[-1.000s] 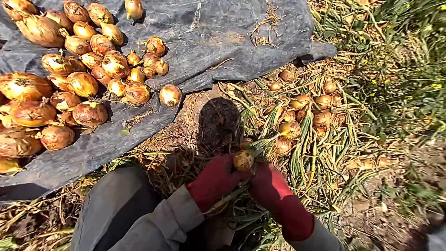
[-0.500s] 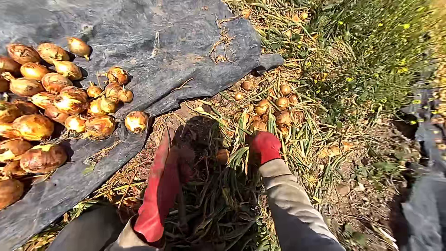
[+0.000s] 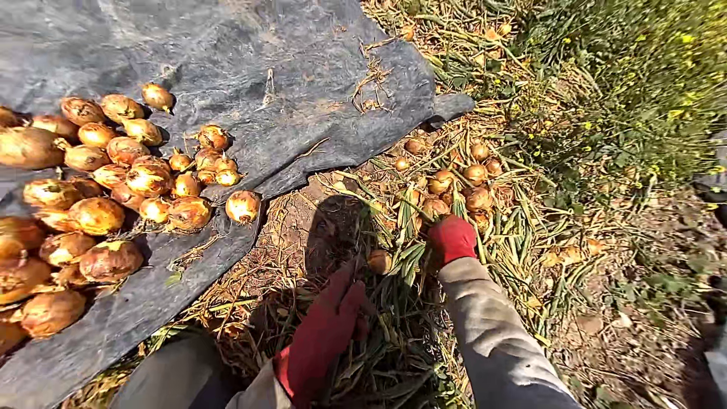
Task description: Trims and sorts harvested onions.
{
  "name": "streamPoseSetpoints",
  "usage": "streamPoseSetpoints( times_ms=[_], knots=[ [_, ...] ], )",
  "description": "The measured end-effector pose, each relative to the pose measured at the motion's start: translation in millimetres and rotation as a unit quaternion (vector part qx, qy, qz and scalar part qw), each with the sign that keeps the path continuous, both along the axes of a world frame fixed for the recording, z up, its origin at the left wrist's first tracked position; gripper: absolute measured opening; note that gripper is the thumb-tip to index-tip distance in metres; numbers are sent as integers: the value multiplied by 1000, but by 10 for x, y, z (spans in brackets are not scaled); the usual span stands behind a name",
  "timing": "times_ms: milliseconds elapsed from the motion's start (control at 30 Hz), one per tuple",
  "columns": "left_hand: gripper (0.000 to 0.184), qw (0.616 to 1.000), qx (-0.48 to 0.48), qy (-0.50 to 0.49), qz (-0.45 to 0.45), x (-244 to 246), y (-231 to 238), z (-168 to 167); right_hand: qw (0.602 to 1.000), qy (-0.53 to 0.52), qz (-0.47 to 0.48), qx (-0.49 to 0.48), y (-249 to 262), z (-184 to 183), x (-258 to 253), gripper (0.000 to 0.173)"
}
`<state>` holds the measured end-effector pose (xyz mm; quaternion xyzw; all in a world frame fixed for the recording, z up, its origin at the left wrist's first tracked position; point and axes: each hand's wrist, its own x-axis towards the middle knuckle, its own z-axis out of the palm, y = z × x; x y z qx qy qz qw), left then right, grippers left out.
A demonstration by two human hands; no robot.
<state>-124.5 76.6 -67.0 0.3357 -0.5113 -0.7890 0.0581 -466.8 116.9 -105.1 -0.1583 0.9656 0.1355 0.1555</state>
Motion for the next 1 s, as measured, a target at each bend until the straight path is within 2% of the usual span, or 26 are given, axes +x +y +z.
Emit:
streamPoseSetpoints(
  times_ms=[100,167,200,267,333,367,400,500,600,667,733,800,867,900,933,967,1000],
  knots=[
    [52,1000,0,9,-5,58,-22,34,990,-43,-18,-133,351,-108,-110,45],
    [53,1000,-7,7,-17,80,-32,37,962,-92,-47,-254,532,23,16,49],
    [52,1000,-9,4,-22,76,-30,34,939,-116,-49,-318,622,129,161,44],
    [53,1000,-9,9,-27,37,-5,4,870,-204,-25,-447,853,342,502,32],
    [57,999,-6,27,-26,6,37,-10,760,-350,39,-547,1074,473,822,29],
    [59,999,-18,36,-26,11,64,-11,716,-418,71,-555,1127,530,976,27],
    [61,998,-38,43,-25,27,86,-13,698,-462,106,-536,1138,597,1126,26],
    [57,995,-70,68,-23,152,81,18,699,-499,204,-469,1104,703,1327,27],
    [48,994,-48,98,1,213,36,94,715,-429,282,-474,981,838,1358,18],
    [44,992,-80,75,59,179,39,81,701,-327,383,-505,903,937,1421,17],
    [42,981,-151,40,118,113,36,38,687,-154,496,-509,863,1010,1557,24],
    [42,965,-218,24,146,81,33,-29,675,12,515,-528,861,955,1688,33],
    [58,952,-292,23,91,96,39,-64,674,74,504,-535,908,846,1710,28],
    [76,949,-311,20,49,109,72,-57,697,52,505,-507,958,803,1724,20],
    [86,949,-313,17,29,108,137,-50,737,7,505,-450,996,787,1773,13],
    [83,951,-309,2,21,112,212,-30,779,-57,496,-380,1004,771,1848,18],
    [66,949,-315,-23,13,119,268,-12,825,-158,452,-300,983,794,1938,31]
  ],
)
